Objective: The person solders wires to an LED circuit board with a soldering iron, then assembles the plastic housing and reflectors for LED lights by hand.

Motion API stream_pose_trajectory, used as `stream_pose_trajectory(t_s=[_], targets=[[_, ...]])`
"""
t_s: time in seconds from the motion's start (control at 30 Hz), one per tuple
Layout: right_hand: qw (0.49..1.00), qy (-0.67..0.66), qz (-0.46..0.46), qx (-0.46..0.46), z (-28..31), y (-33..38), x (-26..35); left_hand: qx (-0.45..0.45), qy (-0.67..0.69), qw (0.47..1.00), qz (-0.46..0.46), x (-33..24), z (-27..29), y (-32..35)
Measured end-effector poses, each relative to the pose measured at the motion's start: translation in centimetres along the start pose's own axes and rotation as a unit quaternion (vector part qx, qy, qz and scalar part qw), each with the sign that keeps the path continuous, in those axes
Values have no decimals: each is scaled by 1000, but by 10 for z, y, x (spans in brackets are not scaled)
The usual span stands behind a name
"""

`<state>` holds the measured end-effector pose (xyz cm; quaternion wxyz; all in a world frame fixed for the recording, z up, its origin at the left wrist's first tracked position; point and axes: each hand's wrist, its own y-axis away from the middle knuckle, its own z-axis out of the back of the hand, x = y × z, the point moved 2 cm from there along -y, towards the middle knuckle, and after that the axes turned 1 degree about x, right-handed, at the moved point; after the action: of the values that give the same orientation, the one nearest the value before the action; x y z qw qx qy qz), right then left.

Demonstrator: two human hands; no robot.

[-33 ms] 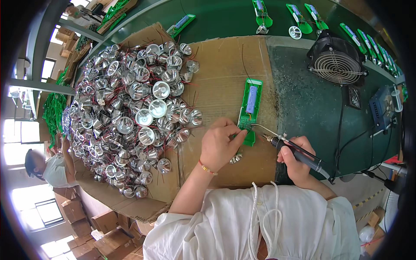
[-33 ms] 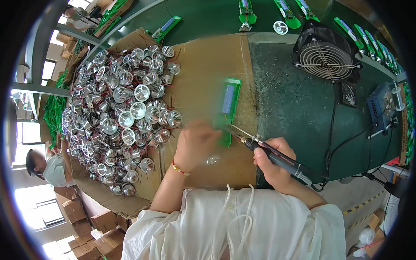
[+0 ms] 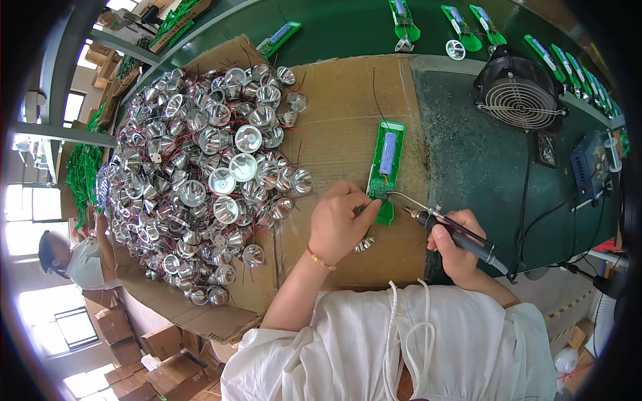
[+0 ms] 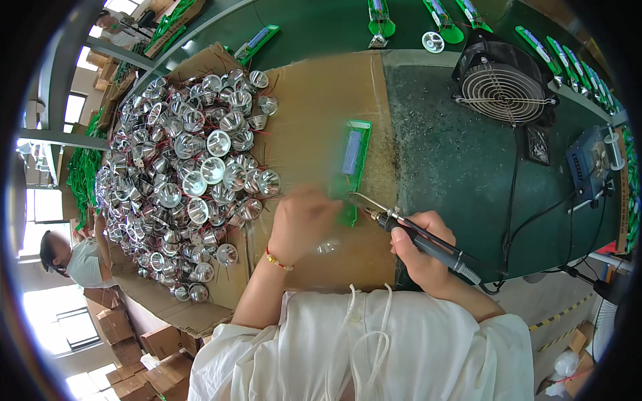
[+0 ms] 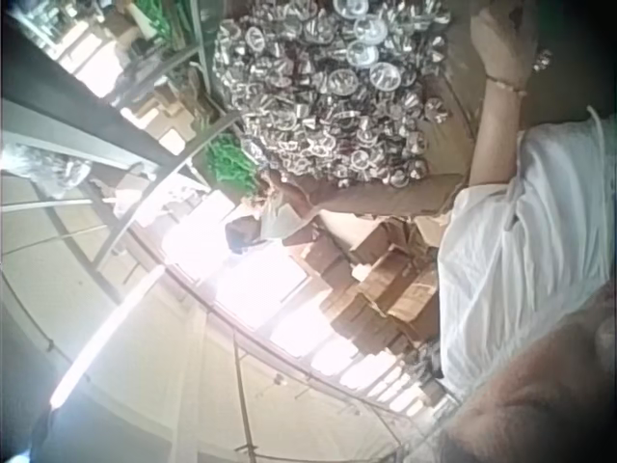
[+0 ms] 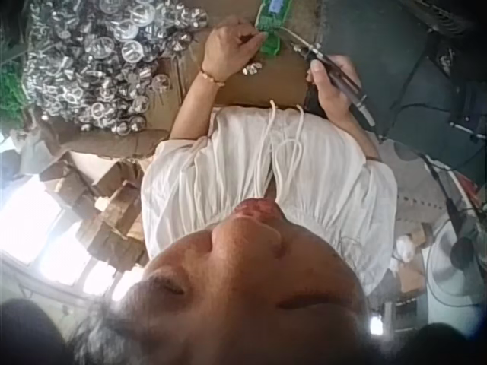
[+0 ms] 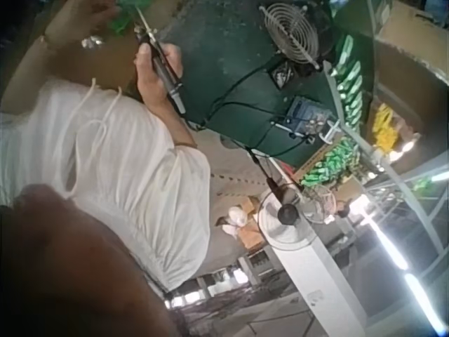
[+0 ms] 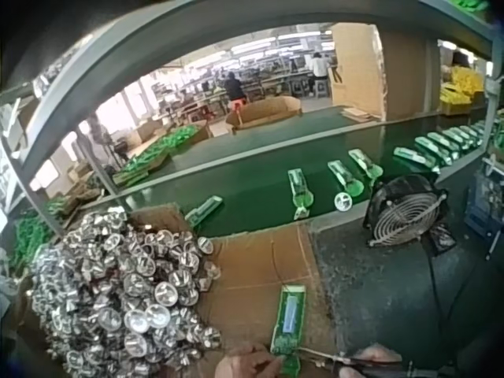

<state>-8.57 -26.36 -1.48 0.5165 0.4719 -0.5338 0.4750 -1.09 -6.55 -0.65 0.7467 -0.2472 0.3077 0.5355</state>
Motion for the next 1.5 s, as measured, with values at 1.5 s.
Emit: stream_pose_trajectory(t_s=[1.5], targets=[[987, -59, -35, -145, 49, -18, -28, -119, -186, 973, 63, 41, 17, -303]])
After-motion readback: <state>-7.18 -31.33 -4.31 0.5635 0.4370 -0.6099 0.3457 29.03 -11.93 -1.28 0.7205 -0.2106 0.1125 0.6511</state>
